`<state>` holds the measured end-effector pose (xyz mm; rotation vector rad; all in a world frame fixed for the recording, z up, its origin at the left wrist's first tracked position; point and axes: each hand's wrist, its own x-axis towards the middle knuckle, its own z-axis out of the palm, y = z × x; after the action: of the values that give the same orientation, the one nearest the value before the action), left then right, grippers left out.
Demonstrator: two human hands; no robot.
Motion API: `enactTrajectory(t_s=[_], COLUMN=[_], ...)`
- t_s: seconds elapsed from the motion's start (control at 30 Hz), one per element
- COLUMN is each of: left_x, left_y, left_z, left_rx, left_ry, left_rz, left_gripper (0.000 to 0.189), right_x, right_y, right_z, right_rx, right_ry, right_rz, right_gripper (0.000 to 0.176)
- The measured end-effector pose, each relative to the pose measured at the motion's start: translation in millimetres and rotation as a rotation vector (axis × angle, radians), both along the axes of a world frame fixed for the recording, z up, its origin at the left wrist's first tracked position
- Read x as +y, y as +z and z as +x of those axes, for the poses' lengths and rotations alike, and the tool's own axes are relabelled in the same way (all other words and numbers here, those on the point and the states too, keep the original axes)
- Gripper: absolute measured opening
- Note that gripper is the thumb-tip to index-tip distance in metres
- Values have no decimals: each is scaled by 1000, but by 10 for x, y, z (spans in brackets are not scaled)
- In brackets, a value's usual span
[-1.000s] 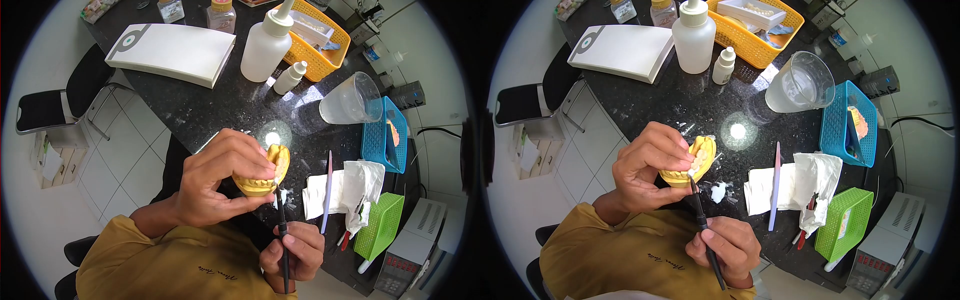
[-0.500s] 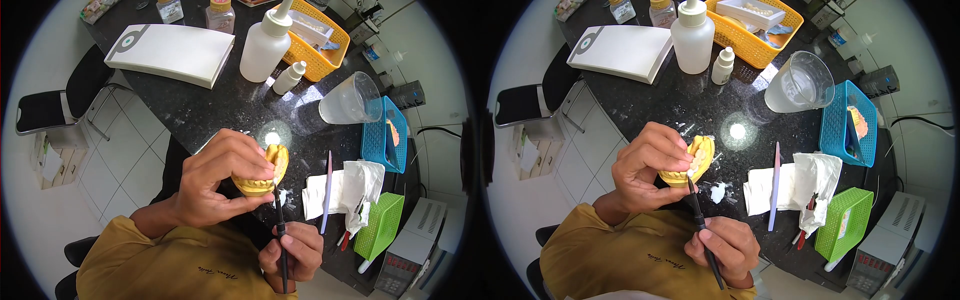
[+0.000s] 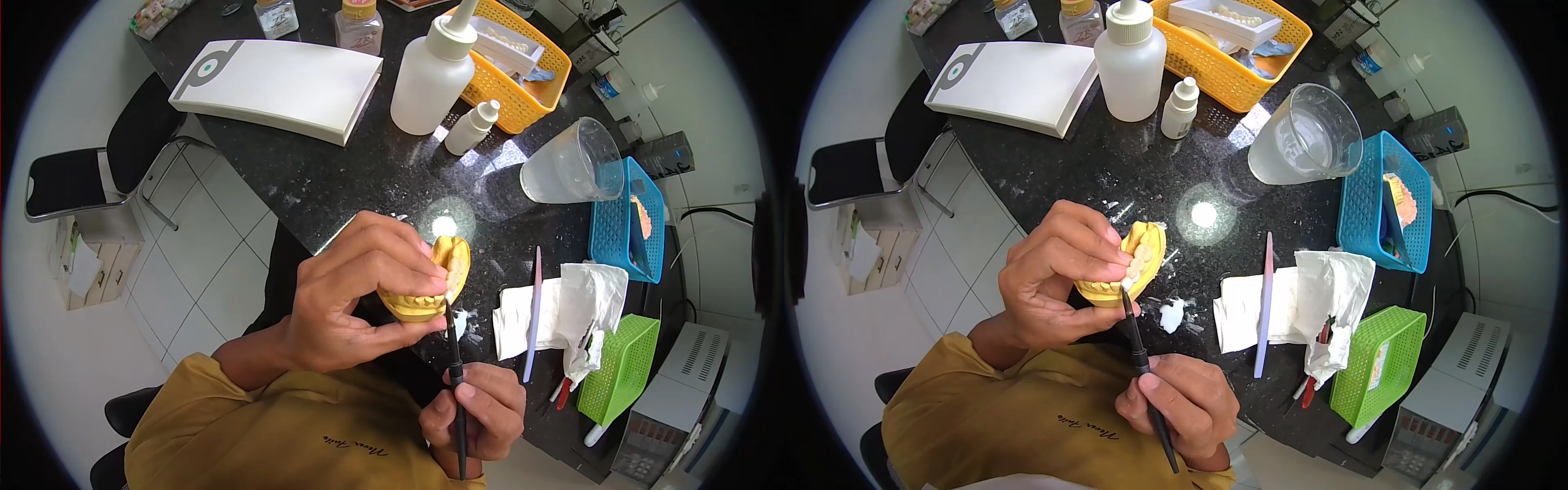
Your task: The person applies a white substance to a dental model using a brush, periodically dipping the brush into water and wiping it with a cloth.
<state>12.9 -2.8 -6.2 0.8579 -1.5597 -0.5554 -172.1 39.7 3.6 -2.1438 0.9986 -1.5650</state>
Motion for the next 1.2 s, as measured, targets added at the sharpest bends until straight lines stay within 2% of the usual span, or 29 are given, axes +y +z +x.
enactTrajectory(t_s=[0.83,1.2], left_x=[2,13], left_y=[2,27], left_z=[1,-38], left_rx=[-41,94], left_ry=[17,3], left_rz=[-15,72], left_gripper=[36,34], right_x=[23,29], right_y=[27,24], right_z=[-13,-15], right_rx=[-14,-23], right_ry=[-14,-16], right_rz=[35,53], right_gripper=[25,25])
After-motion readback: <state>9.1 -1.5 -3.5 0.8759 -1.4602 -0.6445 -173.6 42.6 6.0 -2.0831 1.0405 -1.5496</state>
